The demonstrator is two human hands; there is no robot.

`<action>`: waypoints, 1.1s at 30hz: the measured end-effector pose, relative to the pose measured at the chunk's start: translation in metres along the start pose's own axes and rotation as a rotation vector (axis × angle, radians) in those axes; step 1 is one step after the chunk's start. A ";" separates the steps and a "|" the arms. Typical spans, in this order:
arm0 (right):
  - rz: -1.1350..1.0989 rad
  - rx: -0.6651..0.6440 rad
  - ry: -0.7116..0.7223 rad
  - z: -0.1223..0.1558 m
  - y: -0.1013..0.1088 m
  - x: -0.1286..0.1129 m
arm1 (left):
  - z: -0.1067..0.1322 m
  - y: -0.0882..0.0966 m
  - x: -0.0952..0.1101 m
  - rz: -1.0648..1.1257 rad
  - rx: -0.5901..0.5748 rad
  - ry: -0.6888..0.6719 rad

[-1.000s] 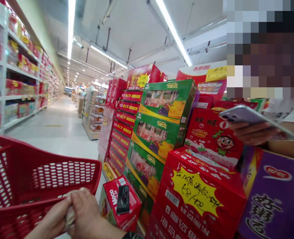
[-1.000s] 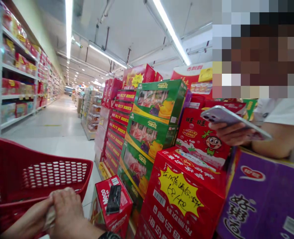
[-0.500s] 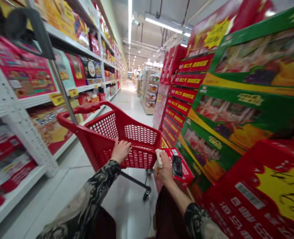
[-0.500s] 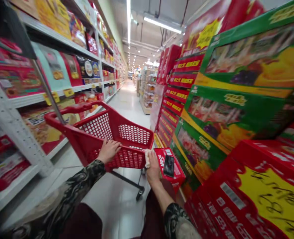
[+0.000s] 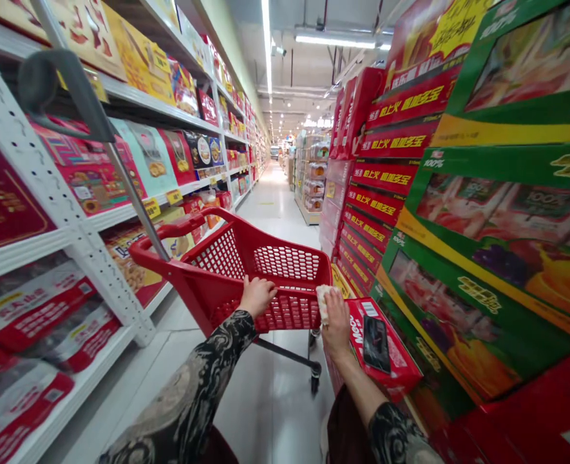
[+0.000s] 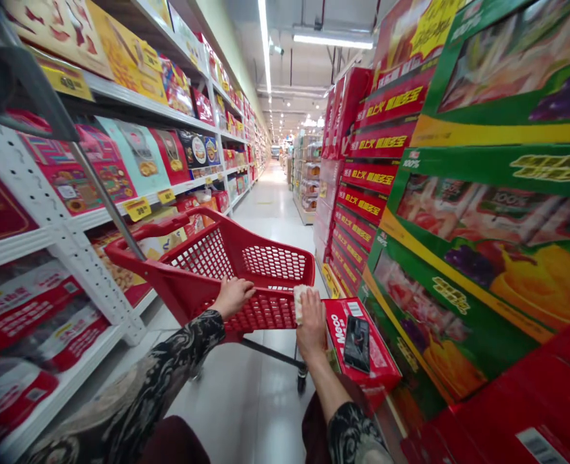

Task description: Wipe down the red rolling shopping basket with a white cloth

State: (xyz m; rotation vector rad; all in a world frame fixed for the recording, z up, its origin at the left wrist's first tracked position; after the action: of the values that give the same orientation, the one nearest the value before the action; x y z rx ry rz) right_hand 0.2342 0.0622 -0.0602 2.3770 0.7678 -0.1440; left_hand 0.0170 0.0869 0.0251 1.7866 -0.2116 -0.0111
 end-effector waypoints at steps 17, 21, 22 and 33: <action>-0.068 0.036 0.050 -0.008 -0.006 -0.022 | 0.027 -0.009 -0.007 -0.215 0.137 -0.090; -0.016 -0.012 0.153 -0.020 -0.020 -0.038 | 0.042 -0.009 -0.010 -0.246 0.099 -0.118; -0.011 -0.047 0.181 -0.012 -0.029 -0.040 | 0.044 -0.009 -0.009 -0.245 0.080 -0.125; -0.095 -0.157 0.234 0.038 -0.045 -0.041 | 0.066 -0.010 -0.011 -0.232 0.061 -0.237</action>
State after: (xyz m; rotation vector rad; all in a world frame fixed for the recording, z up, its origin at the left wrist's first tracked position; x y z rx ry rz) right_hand 0.1781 0.0477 -0.1026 2.2324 0.9657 0.1538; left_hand -0.0004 0.0274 -0.0007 1.8606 -0.1740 -0.3870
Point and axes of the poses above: each hand's wrist, its own z-axis away from the middle knuckle, its own y-axis out of the back of the hand, x = y × z, the point moved 3 cm from there along -z, towards the middle knuckle, and after that the axes turned 2 degrees about y, right-handed, at the moved point
